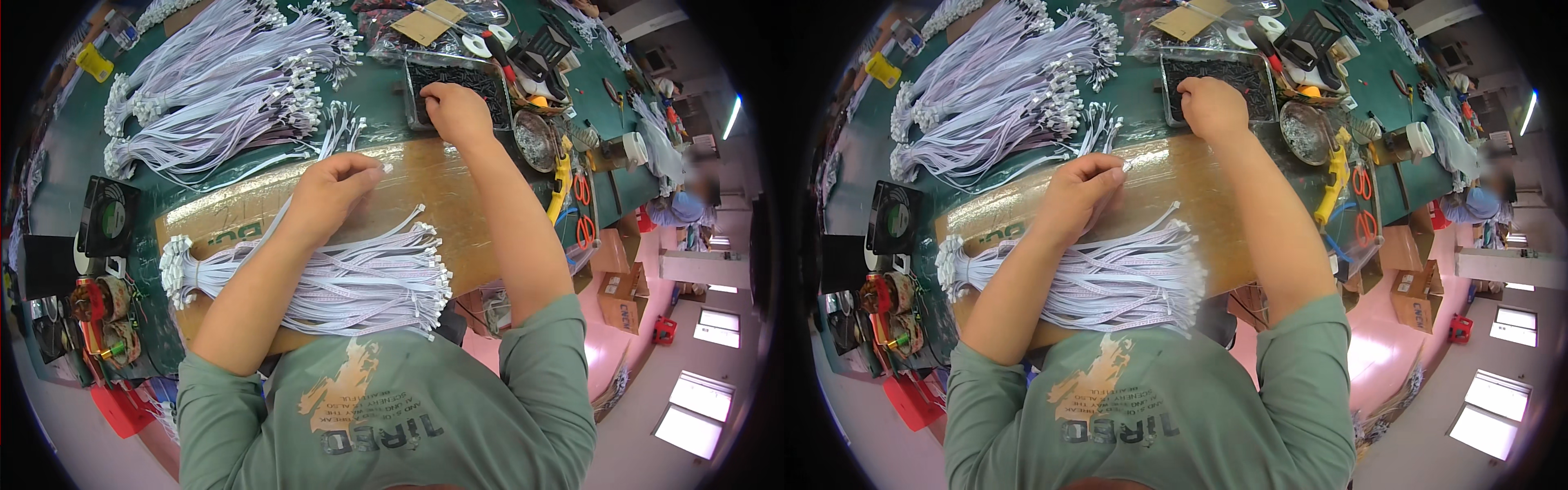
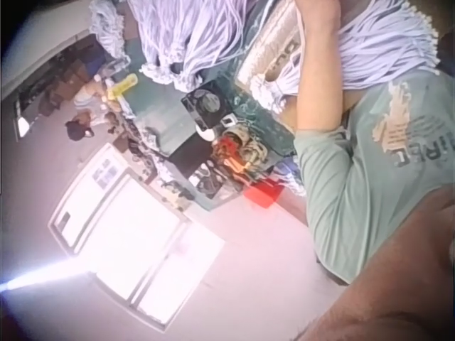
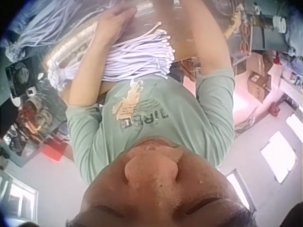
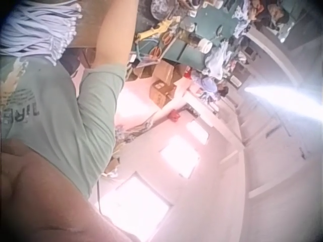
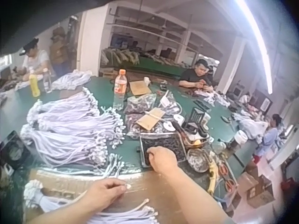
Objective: The person assembles wiring harnesses by hand, attaching small black connectors to the ends of bundles of white wires.
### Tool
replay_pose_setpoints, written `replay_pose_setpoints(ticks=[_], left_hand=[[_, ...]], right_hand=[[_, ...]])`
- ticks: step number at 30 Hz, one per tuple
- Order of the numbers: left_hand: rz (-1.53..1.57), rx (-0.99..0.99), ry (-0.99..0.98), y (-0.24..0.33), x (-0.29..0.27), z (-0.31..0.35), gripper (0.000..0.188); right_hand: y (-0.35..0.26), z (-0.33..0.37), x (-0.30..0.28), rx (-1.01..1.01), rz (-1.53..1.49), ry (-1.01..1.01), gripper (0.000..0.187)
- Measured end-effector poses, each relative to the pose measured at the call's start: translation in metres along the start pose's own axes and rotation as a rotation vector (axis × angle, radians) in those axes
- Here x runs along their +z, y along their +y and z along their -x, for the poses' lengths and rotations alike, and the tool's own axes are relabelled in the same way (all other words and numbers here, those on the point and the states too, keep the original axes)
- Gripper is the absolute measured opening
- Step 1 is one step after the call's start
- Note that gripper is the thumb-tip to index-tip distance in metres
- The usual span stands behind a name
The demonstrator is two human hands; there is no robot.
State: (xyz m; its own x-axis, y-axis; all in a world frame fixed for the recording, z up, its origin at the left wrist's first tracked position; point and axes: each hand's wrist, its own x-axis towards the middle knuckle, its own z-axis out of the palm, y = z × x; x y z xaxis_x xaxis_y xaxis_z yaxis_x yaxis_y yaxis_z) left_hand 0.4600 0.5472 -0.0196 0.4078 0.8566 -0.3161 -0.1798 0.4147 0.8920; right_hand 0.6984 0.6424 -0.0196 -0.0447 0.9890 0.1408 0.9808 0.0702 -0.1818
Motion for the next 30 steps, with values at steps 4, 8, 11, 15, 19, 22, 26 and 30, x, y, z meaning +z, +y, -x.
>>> replay_pose_setpoints(ticks=[4, 8, 11, 15, 19, 22, 26, 30], left_hand=[[0.022, -0.007, 0.000, -0.005, -0.003, -0.002, 0.018], [0.112, 0.097, 0.016, -0.015, -0.004, -0.007, 0.016], [0.142, 0.076, 0.002, -0.015, -0.006, -0.008, 0.016], [0.138, 0.049, 0.012, -0.014, -0.008, -0.008, 0.015], [0.141, 0.034, -0.001, -0.012, -0.007, -0.008, 0.014], [0.185, 0.051, 0.006, -0.013, -0.008, -0.008, 0.012], [0.207, 0.050, -0.004, -0.014, -0.009, -0.008, 0.012], [0.185, 0.057, -0.016, -0.014, -0.010, -0.008, 0.011]], right_hand=[[0.004, 0.003, 0.001, -0.021, -0.024, 0.083, 0.022], [0.006, 0.004, -0.001, -0.024, 0.002, 0.074, 0.022], [0.007, 0.005, -0.003, -0.021, -0.027, 0.106, 0.020], [0.008, 0.005, -0.007, 0.025, -0.152, 0.112, 0.021], [0.009, 0.009, -0.011, -0.039, -0.202, 0.231, 0.021], [-0.012, 0.028, -0.027, -0.015, -0.589, 0.081, 0.018], [-0.039, 0.060, -0.043, -0.107, -0.837, -0.120, 0.019], [-0.049, 0.072, -0.050, -0.043, -1.064, -0.242, 0.028]])
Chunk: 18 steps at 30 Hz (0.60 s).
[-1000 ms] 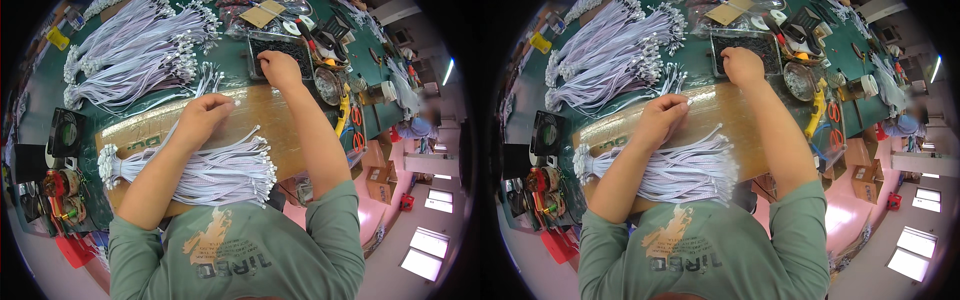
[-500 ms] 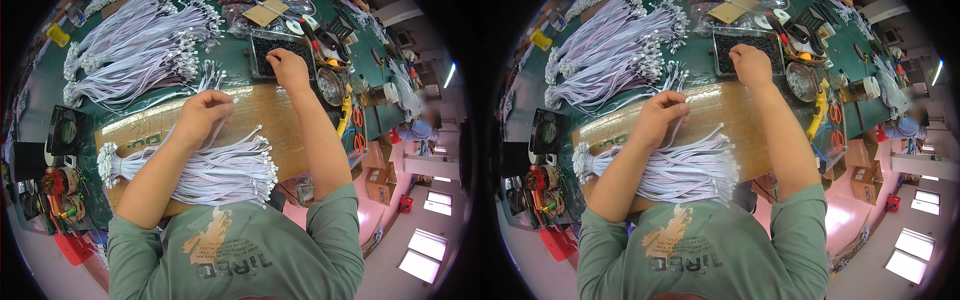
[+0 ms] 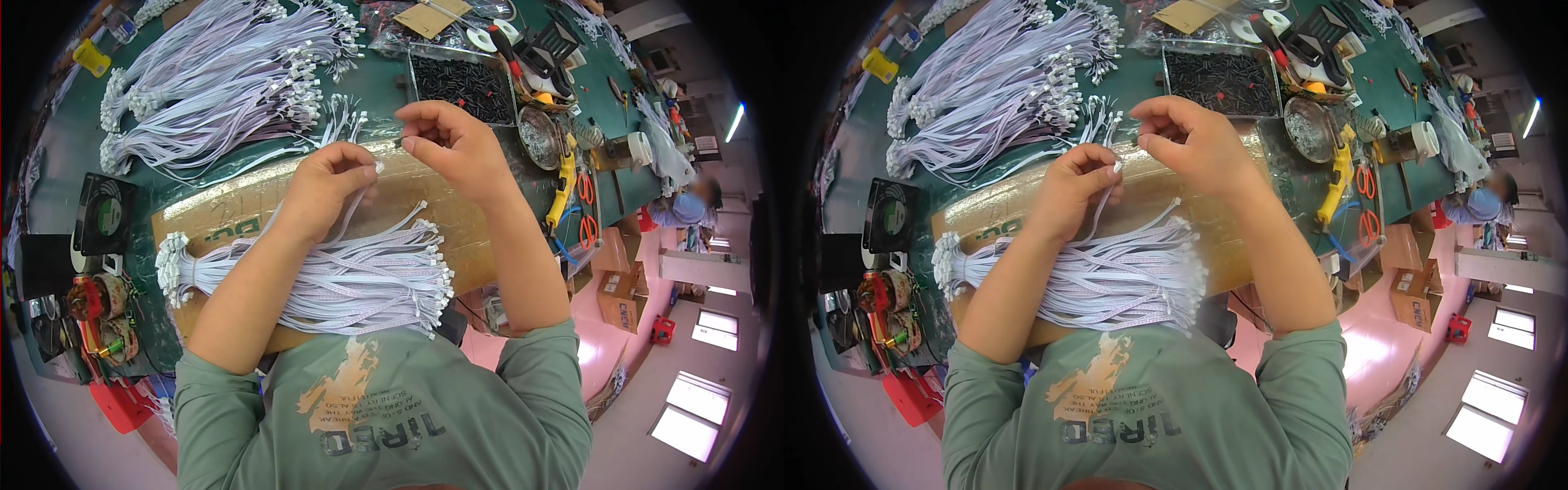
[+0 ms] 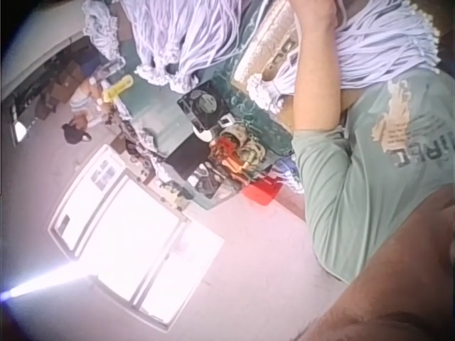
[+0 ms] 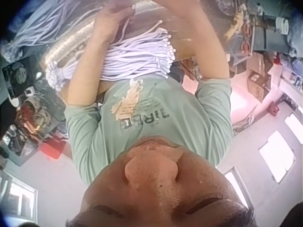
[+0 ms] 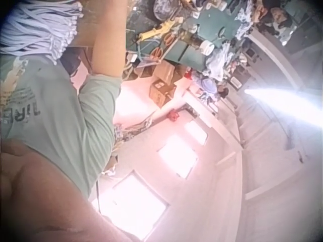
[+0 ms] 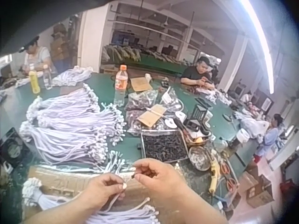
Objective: The person assembles wiring harnesses by hand, attaching small black connectors to the ends of bundles of white wires.
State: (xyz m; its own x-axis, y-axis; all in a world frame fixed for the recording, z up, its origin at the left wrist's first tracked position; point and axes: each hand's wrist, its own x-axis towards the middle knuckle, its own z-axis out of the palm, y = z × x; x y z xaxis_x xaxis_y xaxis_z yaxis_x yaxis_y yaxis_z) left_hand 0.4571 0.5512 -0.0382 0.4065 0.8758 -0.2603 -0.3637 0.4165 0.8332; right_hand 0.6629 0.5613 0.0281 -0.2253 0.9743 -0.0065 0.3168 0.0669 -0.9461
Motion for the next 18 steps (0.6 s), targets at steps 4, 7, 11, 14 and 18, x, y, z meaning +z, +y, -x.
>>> replay_pose_setpoints(ticks=[4, 7, 11, 14, 18], left_hand=[[0.006, -0.001, -0.006, -0.0001, 0.0004, -0.0004, 0.010], [-0.002, -0.003, -0.009, -0.0001, 0.0000, -0.0006, 0.011], [-0.020, 0.004, -0.013, 0.0007, 0.0013, 0.0008, 0.012], [-0.011, -0.001, -0.016, -0.0009, -0.0022, -0.0002, 0.011], [-0.021, -0.018, -0.021, 0.0013, 0.0003, 0.0012, 0.010]], right_hand=[[-0.0013, 0.0012, -0.0004, -0.032, 0.022, -0.014, 0.029], [-0.0019, 0.0014, -0.0015, -0.036, 0.030, -0.020, 0.029], [-0.0017, 0.0014, -0.0028, -0.065, 0.055, -0.043, 0.031], [-0.0022, -0.0015, 0.0016, -0.045, 0.074, -0.073, 0.032], [-0.0029, -0.0004, 0.0043, -0.065, 0.075, -0.064, 0.032]])
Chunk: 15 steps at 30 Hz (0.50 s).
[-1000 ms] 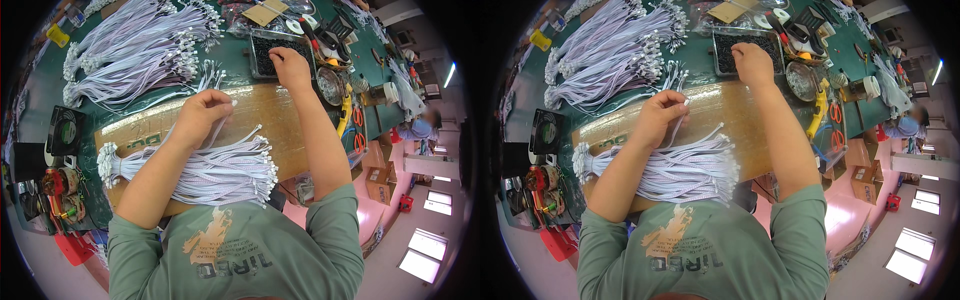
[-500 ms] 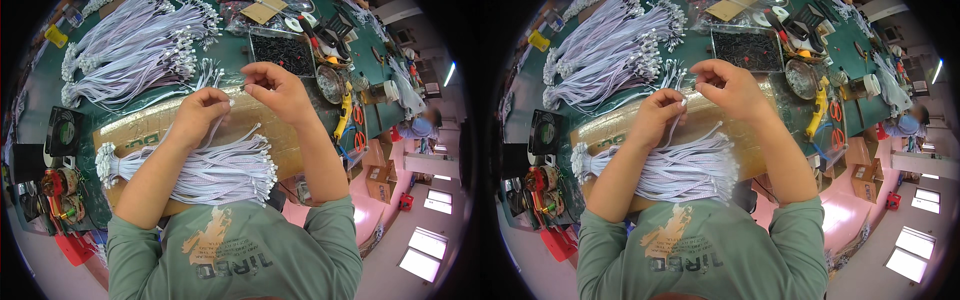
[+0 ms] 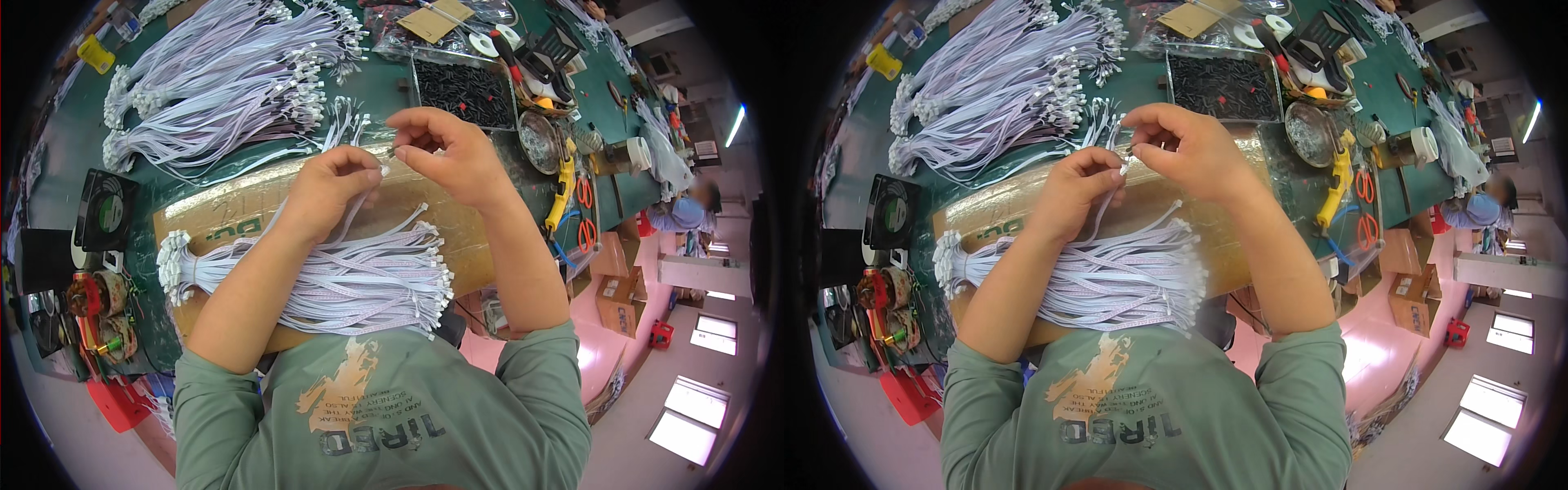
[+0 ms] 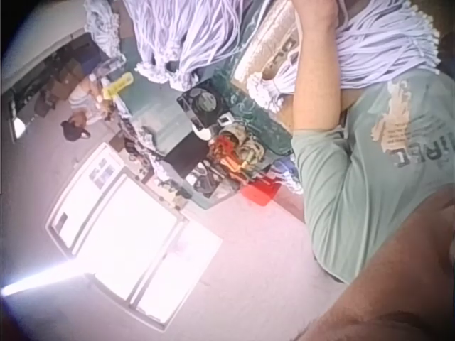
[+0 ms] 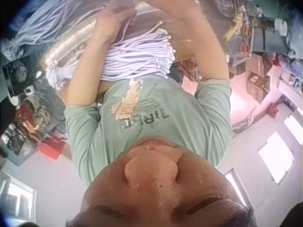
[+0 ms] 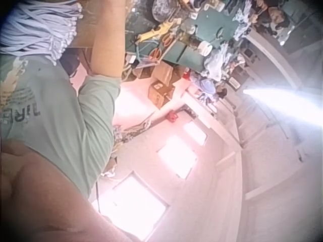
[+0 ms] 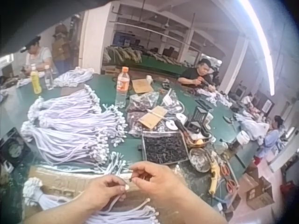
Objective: The person assembles wiring harnesses by hand, attaching small black connectors to the ends of bundles of white wires.
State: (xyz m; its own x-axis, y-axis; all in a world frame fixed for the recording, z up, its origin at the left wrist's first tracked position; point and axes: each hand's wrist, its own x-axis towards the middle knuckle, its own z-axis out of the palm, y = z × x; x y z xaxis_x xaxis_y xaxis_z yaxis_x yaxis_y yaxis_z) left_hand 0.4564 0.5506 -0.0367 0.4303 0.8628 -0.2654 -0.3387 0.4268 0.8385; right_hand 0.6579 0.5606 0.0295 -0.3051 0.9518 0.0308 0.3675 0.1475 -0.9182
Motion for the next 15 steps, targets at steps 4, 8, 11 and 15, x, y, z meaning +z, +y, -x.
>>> replay_pose_setpoints(ticks=[4, 8, 11, 15], left_hand=[[-0.011, 0.004, -0.012, -0.0003, -0.0005, -0.0005, 0.012], [-0.033, 0.016, -0.007, 0.0002, 0.0008, -0.0001, 0.012], [-0.034, 0.015, 0.001, 0.0003, 0.0011, 0.0002, 0.012], [-0.028, 0.017, 0.000, -0.0005, 0.0013, 0.0000, 0.012]], right_hand=[[-0.0043, -0.0004, -0.0012, -0.002, 0.003, -0.026, 0.031], [-0.0042, -0.0016, -0.0019, -0.012, 0.024, -0.032, 0.031], [-0.0024, -0.0021, -0.0021, -0.004, 0.004, -0.007, 0.032], [-0.0021, -0.0017, -0.0034, 0.030, -0.010, -0.036, 0.034]])
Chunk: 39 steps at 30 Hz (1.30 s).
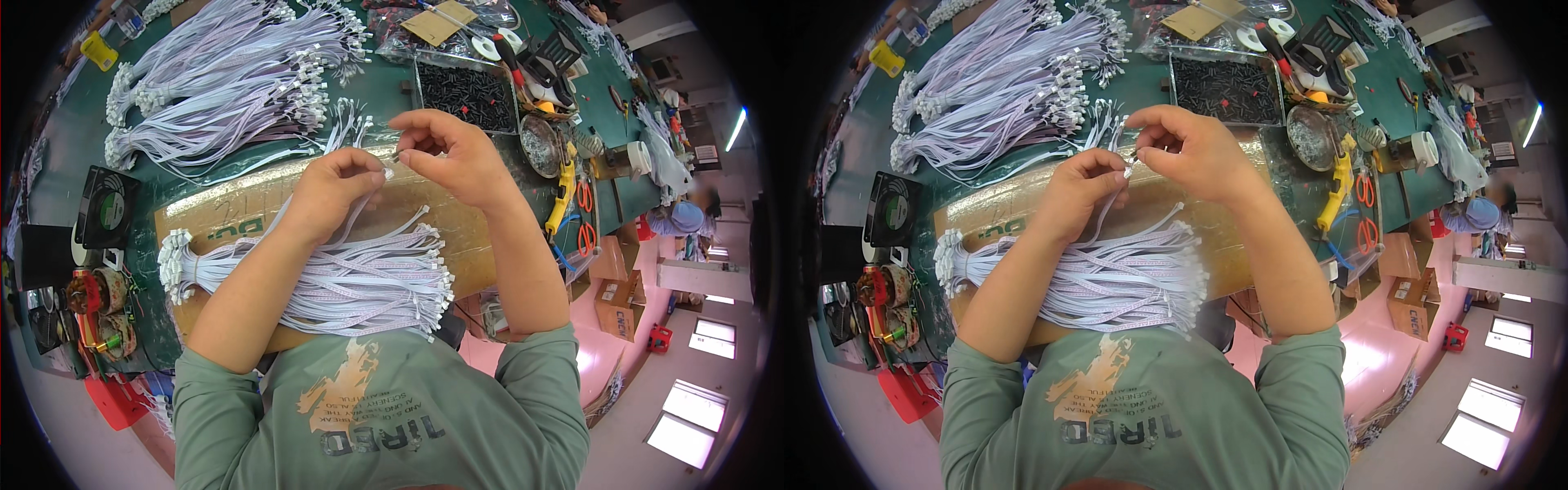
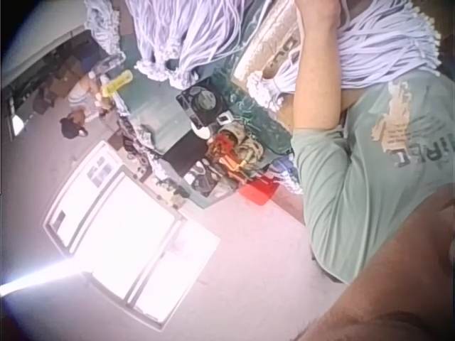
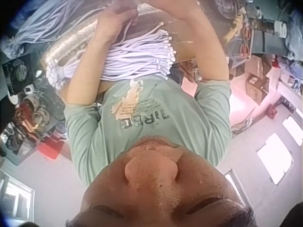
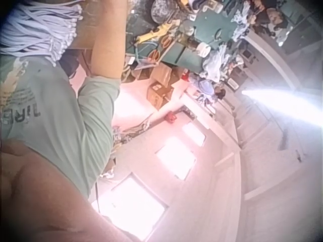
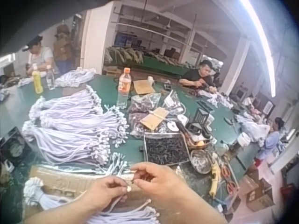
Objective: The person assembles wiring harnesses by hand, attaching small black connectors to the ends of bundles of white wires.
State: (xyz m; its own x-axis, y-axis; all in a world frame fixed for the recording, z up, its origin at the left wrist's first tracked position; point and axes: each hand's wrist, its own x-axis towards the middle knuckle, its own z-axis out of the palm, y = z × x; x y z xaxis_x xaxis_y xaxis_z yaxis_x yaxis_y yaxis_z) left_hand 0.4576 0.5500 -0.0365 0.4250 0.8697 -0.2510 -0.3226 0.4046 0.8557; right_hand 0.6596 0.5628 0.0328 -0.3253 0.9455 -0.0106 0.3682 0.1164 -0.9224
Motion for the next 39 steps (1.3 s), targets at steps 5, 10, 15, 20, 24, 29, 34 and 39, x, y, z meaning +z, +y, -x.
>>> replay_pose_setpoints(ticks=[5, 10, 15, 20, 24, 29, 34, 39], left_hand=[[-0.005, 0.002, -0.004, 0.000, 0.000, 0.000, 0.011], [-0.052, 0.008, -0.011, -0.001, 0.000, 0.000, 0.010], [-0.065, 0.015, -0.001, 0.000, 0.001, 0.001, 0.011], [-0.056, 0.003, -0.012, 0.002, 0.002, 0.002, 0.012], [-0.034, -0.008, 0.011, 0.002, 0.003, 0.002, 0.012], [0.013, 0.014, -0.020, -0.002, -0.002, -0.002, 0.016], [0.011, 0.004, -0.006, -0.001, -0.002, -0.001, 0.017], [-0.033, 0.023, 0.022, -0.005, -0.005, -0.002, 0.020]], right_hand=[[-0.006, 0.001, -0.002, -0.003, 0.014, -0.052, 0.035], [-0.004, -0.001, -0.002, -0.067, 0.125, -0.135, 0.037], [-0.016, -0.004, -0.005, -0.097, 0.370, -0.166, 0.042], [-0.004, -0.007, -0.004, -0.112, 0.364, -0.229, 0.045], [0.012, -0.008, -0.003, 0.034, 0.023, -0.253, 0.046], [0.018, -0.008, -0.002, 0.090, -0.121, -0.251, 0.047], [0.012, -0.006, 0.001, 0.182, -0.227, -0.214, 0.047], [0.019, -0.007, 0.007, 0.179, -0.279, -0.180, 0.046]])
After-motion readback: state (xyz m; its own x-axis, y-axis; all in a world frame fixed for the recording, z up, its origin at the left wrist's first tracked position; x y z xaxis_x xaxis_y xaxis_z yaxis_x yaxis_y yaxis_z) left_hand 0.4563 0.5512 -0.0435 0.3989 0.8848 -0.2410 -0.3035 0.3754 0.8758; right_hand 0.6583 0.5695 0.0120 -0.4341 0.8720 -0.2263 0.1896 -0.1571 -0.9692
